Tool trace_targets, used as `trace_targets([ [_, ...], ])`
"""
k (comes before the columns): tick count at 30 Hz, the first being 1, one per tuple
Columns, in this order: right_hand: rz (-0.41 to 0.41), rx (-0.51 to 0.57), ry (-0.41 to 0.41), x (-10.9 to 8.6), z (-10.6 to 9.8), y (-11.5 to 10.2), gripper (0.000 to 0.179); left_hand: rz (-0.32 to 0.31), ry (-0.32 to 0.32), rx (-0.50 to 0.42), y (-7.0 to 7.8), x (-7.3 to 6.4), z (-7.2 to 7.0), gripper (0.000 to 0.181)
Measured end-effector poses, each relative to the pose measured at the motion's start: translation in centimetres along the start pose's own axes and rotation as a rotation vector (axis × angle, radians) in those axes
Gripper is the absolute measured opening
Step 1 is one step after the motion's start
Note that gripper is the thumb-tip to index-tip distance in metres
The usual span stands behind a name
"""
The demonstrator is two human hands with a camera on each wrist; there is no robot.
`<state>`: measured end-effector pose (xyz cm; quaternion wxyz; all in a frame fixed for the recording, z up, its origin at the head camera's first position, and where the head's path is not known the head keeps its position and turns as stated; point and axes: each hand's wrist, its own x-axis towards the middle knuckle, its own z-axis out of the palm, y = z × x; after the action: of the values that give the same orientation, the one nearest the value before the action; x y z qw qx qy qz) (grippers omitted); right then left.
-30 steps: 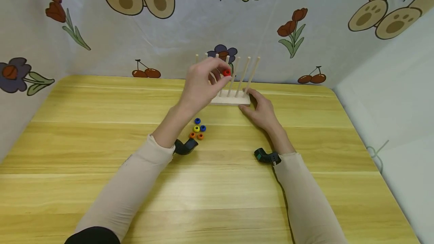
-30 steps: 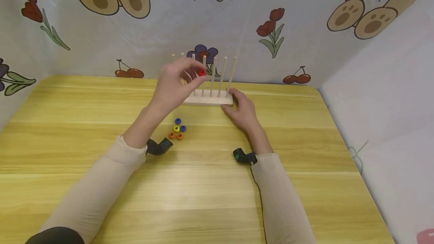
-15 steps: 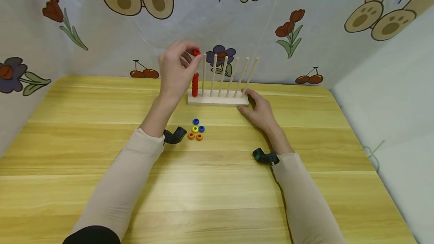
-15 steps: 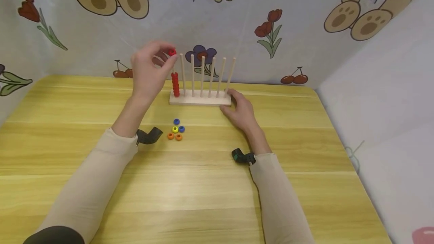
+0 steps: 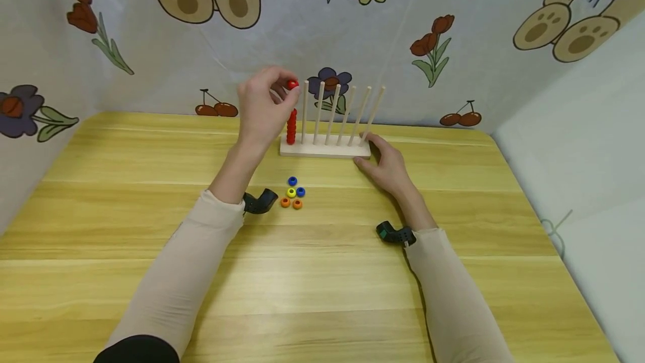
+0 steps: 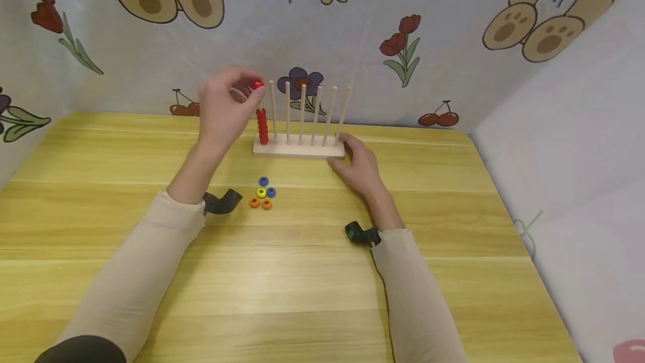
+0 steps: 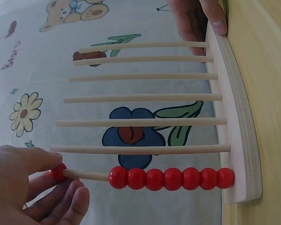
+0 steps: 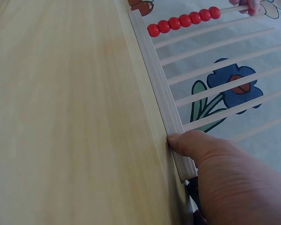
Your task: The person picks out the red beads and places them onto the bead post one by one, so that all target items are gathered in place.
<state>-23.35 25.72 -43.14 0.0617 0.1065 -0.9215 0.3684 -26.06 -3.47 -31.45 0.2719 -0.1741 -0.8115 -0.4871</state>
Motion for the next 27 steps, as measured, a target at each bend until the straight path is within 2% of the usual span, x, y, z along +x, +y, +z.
trace_targets([
  [6,0.002,-0.006,-0.004,0.1,0.1,0.2,0.062,-0.098,-0.061,0.057,-0.3,-0.2,-0.2,0.024],
  [12,0.01,0.003,-0.009,-0.1,0.0,0.3,0.063,-0.141,-0.091,0.053,-0.5,-0.2,-0.4,0.034],
  [22,0.028,-0.01,0.001,0.2,-0.6,0.5,0.064,-0.103,-0.072,-0.005,-1.1,0.1,-0.6,0.043],
  [27,0.03,-0.011,-0.017,0.5,-0.5,0.6,0.068,-0.092,-0.081,0.051,-2.2,-0.3,-1.1,0.043],
])
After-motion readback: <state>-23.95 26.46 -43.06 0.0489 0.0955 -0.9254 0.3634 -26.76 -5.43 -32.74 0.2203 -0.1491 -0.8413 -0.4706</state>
